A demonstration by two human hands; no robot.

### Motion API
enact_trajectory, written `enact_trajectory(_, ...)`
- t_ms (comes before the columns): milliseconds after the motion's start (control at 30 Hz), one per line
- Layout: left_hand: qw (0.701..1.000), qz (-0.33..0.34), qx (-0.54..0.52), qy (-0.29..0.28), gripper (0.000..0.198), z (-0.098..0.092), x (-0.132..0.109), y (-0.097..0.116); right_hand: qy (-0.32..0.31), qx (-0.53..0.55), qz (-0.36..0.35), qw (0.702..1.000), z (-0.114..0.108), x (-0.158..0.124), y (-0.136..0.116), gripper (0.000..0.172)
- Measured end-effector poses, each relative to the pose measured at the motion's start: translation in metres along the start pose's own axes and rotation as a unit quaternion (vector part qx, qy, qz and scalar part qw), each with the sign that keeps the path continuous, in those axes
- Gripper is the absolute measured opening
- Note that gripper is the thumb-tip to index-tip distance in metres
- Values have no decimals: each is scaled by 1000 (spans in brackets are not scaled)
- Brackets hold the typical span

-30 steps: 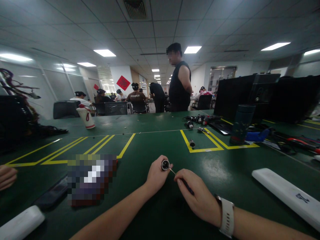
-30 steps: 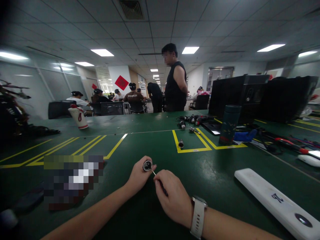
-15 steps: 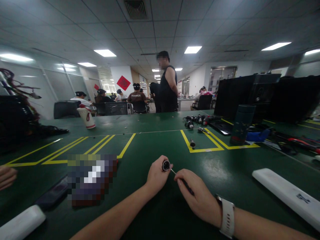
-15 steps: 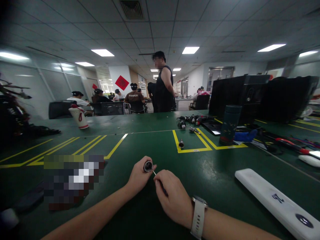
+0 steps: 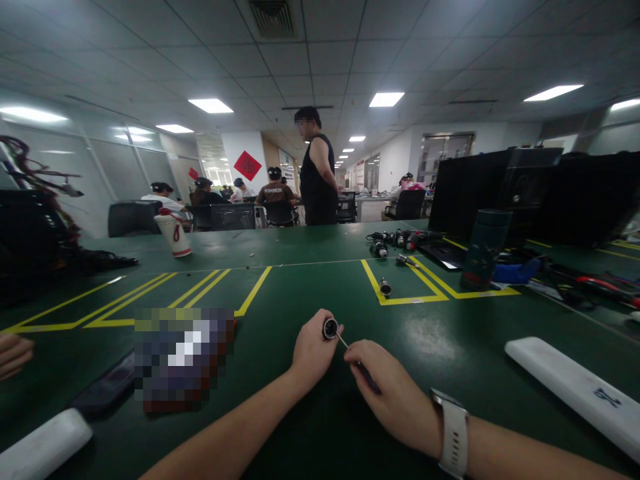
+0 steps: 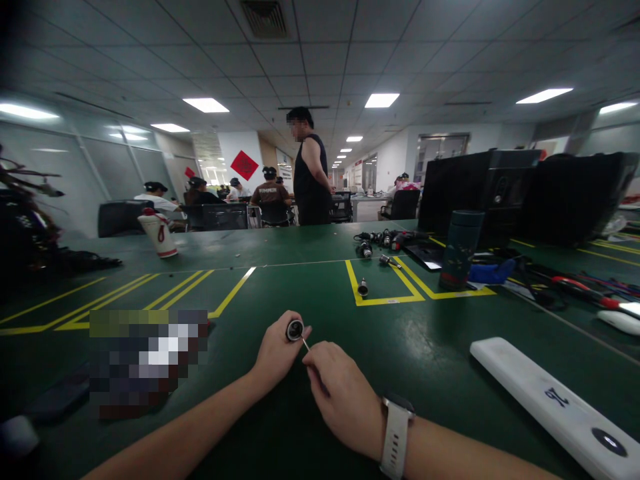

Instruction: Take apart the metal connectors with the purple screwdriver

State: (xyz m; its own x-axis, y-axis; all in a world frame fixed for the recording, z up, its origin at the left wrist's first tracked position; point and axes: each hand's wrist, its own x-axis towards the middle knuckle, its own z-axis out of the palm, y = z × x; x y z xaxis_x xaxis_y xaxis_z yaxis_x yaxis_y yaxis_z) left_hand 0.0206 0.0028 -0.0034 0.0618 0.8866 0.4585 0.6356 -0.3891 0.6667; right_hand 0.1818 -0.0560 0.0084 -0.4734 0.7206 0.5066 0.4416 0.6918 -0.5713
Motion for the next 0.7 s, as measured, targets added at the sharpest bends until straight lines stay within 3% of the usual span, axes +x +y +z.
enact_trajectory(200, 1000, -9, -18, 8, 13, 0, 3, -3, -30, -36, -51, 998, -1, -2, 3, 33)
enact_trajectory(433, 999, 8, -41, 5, 14, 1, 3, -1, 25, -22, -42, 999, -1, 0, 2, 22)
enact_trajectory(700, 999, 6, -47, 10, 19, -1, 2, 3, 35, -36, -67, 996, -7, -1, 1, 15)
